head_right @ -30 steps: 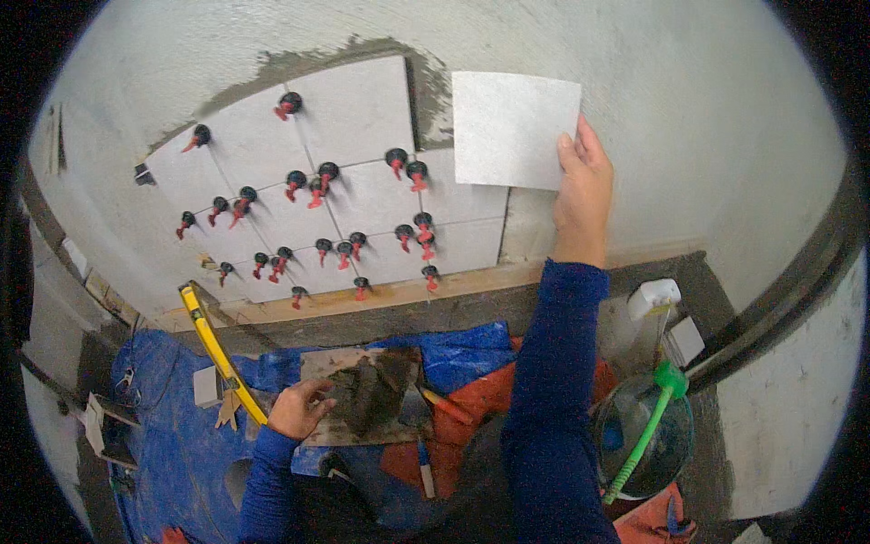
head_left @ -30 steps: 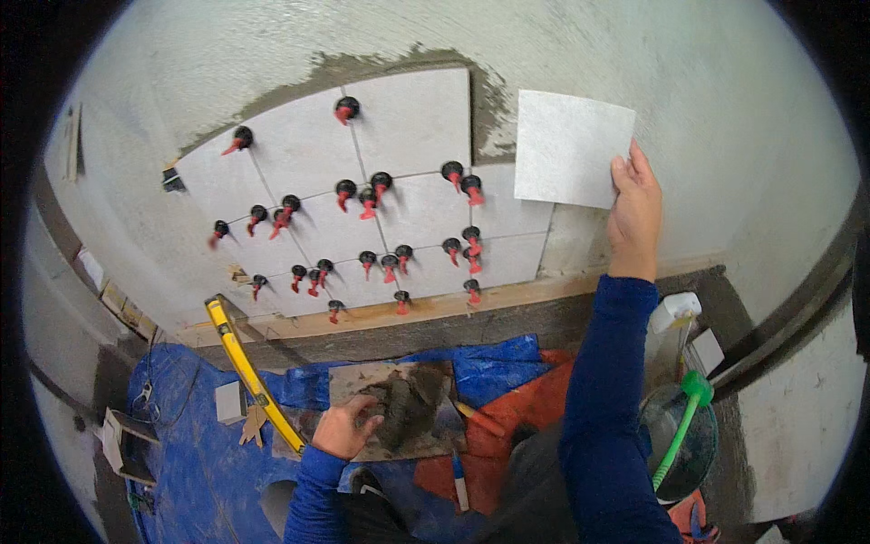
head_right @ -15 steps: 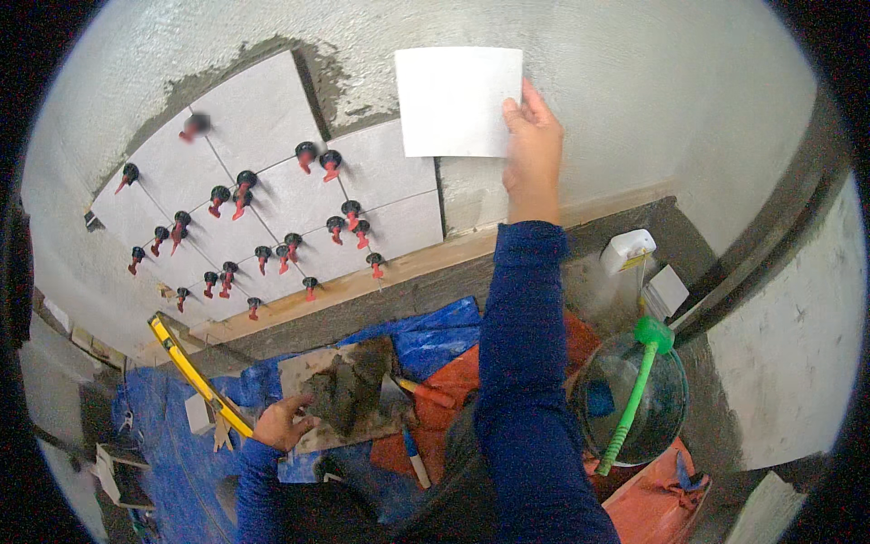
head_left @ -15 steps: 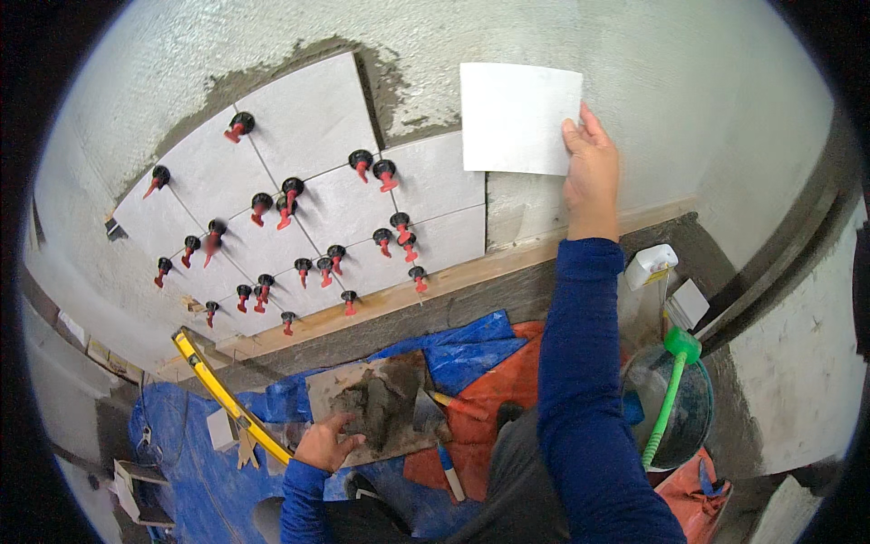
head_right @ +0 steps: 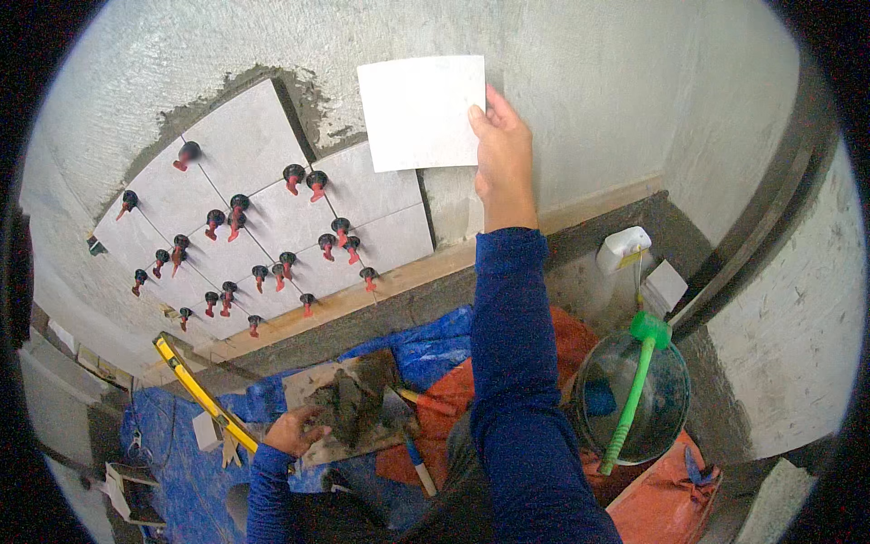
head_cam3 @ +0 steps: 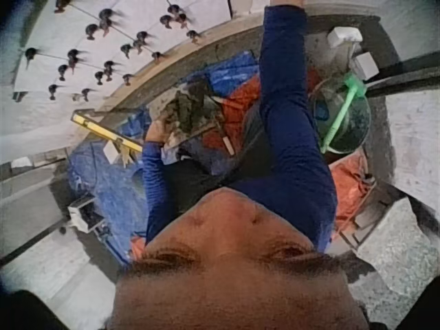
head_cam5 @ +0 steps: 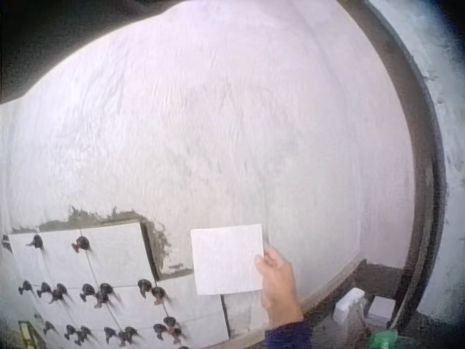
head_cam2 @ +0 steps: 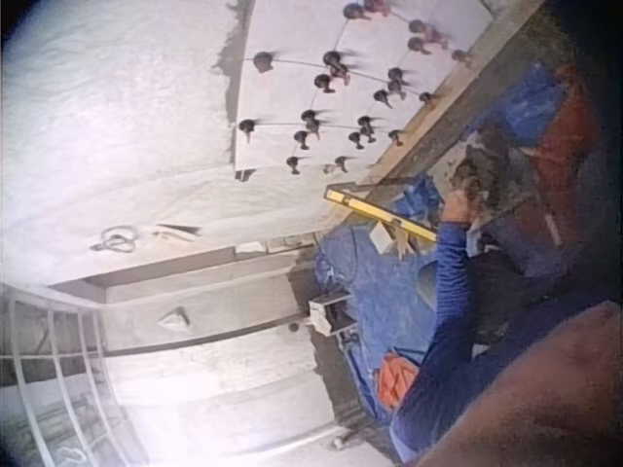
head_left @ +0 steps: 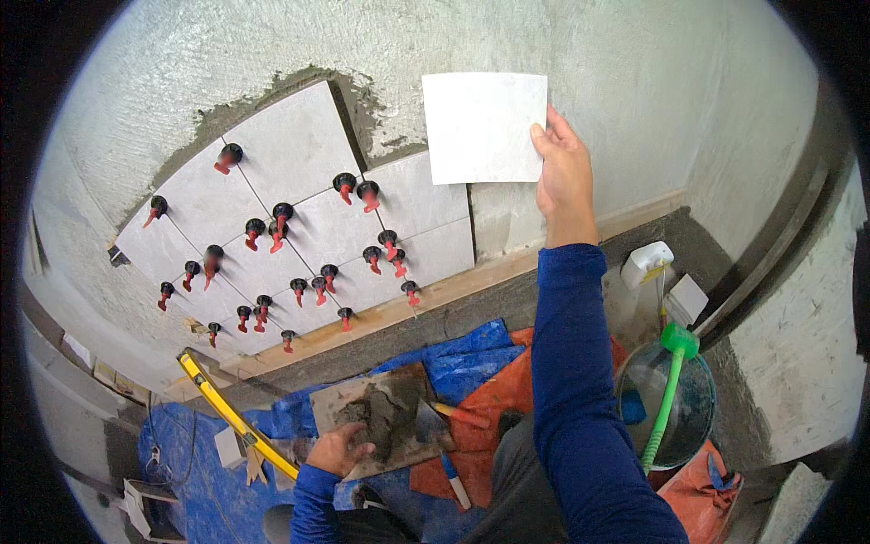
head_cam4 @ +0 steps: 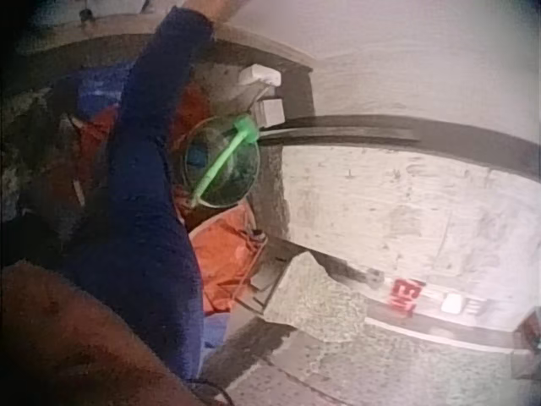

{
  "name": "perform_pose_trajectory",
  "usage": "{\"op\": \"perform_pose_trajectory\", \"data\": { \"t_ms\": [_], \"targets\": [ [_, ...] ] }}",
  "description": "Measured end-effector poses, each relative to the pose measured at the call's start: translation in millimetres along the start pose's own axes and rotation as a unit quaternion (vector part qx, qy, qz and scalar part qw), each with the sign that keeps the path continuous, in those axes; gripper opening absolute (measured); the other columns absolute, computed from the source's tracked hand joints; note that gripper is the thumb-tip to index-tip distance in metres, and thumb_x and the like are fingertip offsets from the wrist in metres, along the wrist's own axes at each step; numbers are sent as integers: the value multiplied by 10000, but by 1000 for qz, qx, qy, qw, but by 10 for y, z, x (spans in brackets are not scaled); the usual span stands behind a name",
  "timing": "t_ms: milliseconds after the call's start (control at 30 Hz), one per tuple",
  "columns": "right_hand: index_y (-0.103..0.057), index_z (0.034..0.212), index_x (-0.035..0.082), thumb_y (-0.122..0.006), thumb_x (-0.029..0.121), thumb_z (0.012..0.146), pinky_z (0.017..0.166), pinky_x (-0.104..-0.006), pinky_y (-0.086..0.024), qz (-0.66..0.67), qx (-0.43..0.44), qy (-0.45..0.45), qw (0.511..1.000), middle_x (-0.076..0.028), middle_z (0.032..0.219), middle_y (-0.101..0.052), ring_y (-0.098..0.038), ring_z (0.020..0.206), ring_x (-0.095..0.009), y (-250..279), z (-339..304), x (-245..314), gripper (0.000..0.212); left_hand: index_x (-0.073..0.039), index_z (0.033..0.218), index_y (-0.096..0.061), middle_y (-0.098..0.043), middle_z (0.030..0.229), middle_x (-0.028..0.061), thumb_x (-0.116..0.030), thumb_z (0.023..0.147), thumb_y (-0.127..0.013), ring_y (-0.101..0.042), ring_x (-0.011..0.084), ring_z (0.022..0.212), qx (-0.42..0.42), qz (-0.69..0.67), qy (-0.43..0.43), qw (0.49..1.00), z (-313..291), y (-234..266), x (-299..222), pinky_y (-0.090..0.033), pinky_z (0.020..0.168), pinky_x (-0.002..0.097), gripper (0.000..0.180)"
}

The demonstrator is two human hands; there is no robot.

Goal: The person applies adhesive to the back of a white ceramic tile using a trowel, then places it onto a wall section where other tiles are already set with leveling clips. They use a rubber mallet to tap the tile into place and a spirit level to check alignment.

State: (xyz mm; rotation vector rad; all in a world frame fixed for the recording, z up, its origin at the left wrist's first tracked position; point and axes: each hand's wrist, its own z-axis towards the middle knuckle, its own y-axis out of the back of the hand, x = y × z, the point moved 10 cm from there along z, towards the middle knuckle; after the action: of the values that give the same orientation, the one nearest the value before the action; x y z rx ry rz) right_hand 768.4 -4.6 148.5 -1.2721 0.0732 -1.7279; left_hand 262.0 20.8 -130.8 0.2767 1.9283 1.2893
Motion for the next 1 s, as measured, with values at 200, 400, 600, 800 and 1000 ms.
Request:
{"op": "perform_pose_trajectory", "data": {
  "t_ms": [200, 400, 600, 800, 1000],
  "targets": [
    [-415, 1517, -107, -581, -1, 1017, 1111, -353, -453, 12, 30, -7, 999, -241, 1384, -607, -587, 1285, -254, -78, -30, 49, 537, -44, 1322, -659, -713, 1195, 256, -452, 896, -765, -700, 441, 1075, 15, 7, 28, 999, -5, 7, -16, -562, 910, 484, 600],
    [-407, 1526, -48, -556, -6, 1029, 1069, -381, -486, 79, -38, -9, 996, -220, 1368, -604, -617, 1231, -273, -122, -83, -10, 520, -43, 1319, -659, -721, 1165, 255, -458, 893, -771, -702, 448, 1057, 18, -4, 23, 1000, -1, -44, 41, -564, 901, 489, 605],
    [-344, 1480, 116, -563, -18, 1028, 1065, -499, -482, 296, -87, -46, 950, -162, 1411, -522, -578, 1236, -265, -490, -341, -192, 520, -21, 1268, -694, -743, 1143, 220, -382, 908, -789, -718, 341, 1075, 0, -61, 7, 998, 72, 58, -192, -561, 926, 416, 519],
    [-363, 1519, 130, -581, -28, 1016, 1115, -516, -468, 375, -36, -73, 923, -142, 1420, -538, -572, 1279, -270, -1082, -848, -66, 571, 22, 1252, -703, -750, 1181, 123, -228, 971, -753, -682, 169, 1077, -228, -289, -118, 922, 369, 1549, -1291, -513, 982, 335, 379],
    [-528, 1405, 28, -661, -25, 973, 1050, -471, -555, 454, 44, -96, 885, -131, 1364, -598, -620, 1238, -280, -1679, -1398, 73, 455, 10, 1522, -425, -526, 1512, 179, -321, 1046, -641, -527, 261, 1369, -207, -544, -271, 767, 906, 2637, -2479, -447, 1119, 420, 618]
  ]
}}
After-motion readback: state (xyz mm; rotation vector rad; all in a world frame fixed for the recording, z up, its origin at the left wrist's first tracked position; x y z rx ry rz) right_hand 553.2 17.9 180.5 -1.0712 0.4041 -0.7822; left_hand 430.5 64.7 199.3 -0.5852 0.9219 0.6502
